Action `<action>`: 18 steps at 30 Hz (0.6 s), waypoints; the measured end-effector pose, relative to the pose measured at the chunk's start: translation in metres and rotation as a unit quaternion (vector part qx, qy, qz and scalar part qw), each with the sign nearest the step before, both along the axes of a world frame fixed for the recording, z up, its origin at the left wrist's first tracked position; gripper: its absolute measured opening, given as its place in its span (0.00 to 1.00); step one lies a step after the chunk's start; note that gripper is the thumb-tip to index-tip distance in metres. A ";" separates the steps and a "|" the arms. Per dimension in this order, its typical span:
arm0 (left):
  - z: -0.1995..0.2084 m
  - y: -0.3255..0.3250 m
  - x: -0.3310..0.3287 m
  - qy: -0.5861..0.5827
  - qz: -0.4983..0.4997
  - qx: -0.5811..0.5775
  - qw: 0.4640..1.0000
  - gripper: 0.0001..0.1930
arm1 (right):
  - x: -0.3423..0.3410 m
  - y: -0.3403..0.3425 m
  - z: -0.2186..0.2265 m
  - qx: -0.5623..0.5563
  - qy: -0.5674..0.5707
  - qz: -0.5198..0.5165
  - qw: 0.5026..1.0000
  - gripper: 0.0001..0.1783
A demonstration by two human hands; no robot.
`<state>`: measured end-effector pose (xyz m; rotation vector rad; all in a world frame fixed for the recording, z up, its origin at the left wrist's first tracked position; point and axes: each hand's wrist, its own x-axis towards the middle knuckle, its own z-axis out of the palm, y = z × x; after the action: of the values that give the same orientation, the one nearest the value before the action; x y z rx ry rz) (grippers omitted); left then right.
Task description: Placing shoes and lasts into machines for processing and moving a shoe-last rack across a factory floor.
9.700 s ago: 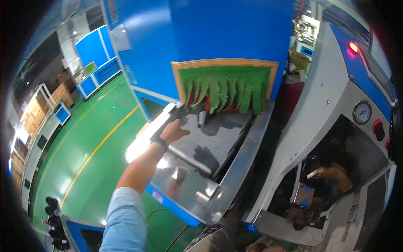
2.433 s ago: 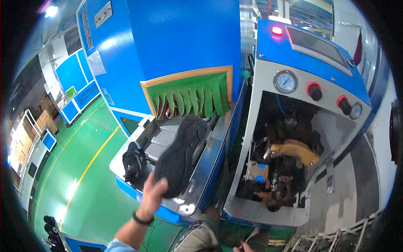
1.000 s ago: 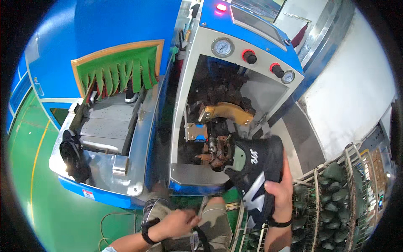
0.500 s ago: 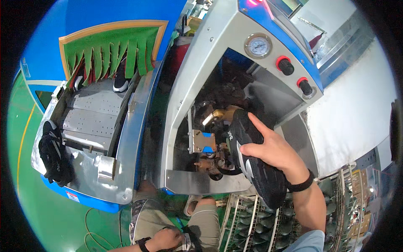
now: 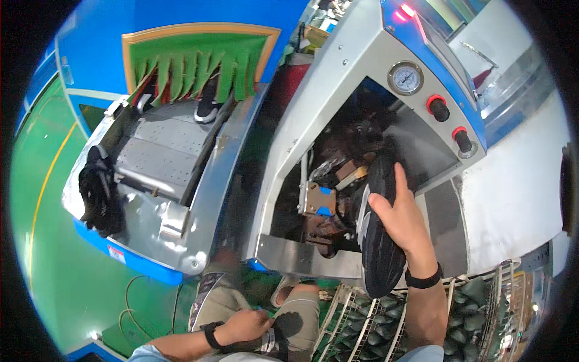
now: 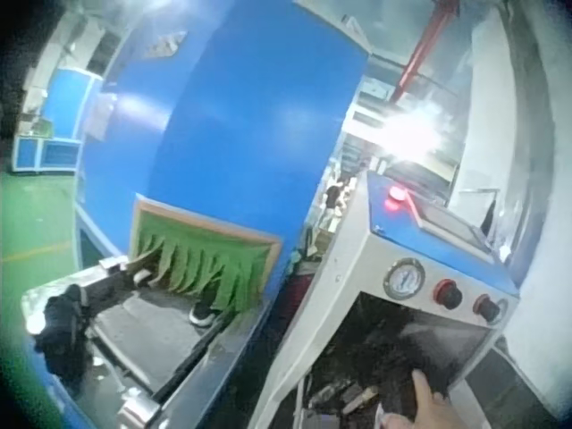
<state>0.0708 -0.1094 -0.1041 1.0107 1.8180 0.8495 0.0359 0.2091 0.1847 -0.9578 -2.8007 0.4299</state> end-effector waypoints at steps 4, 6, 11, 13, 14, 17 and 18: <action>0.022 0.018 0.011 0.019 -0.021 -0.010 1.000 0.21 | 0.016 0.005 -0.006 0.084 0.093 0.007 0.992 0.52; 0.024 0.030 0.018 0.006 -0.028 0.057 0.998 0.22 | 0.024 -0.002 -0.004 0.119 0.127 -0.012 0.985 0.51; 0.083 0.031 0.012 0.011 0.000 0.111 0.994 0.23 | 0.064 -0.059 0.001 0.130 0.133 0.022 0.982 0.52; 0.105 0.031 0.009 -0.058 0.027 0.149 0.987 0.22 | 0.100 -0.070 -0.010 0.159 0.231 0.093 0.955 0.53; 0.105 0.032 0.007 -0.114 0.011 0.157 0.981 0.21 | 0.117 -0.085 -0.015 0.158 0.226 0.062 0.959 0.54; 0.110 0.030 0.013 -0.393 0.001 0.261 0.882 0.23 | 0.174 -0.125 -0.057 0.273 0.222 0.030 0.936 0.56; 0.120 0.029 0.017 -0.399 -0.005 0.257 0.880 0.23 | 0.202 -0.133 -0.081 0.285 0.207 0.011 0.936 0.55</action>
<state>0.0876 -0.0805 0.0157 0.7894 0.8917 1.5192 0.2379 0.0759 0.1038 -0.6147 -2.3349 -0.1685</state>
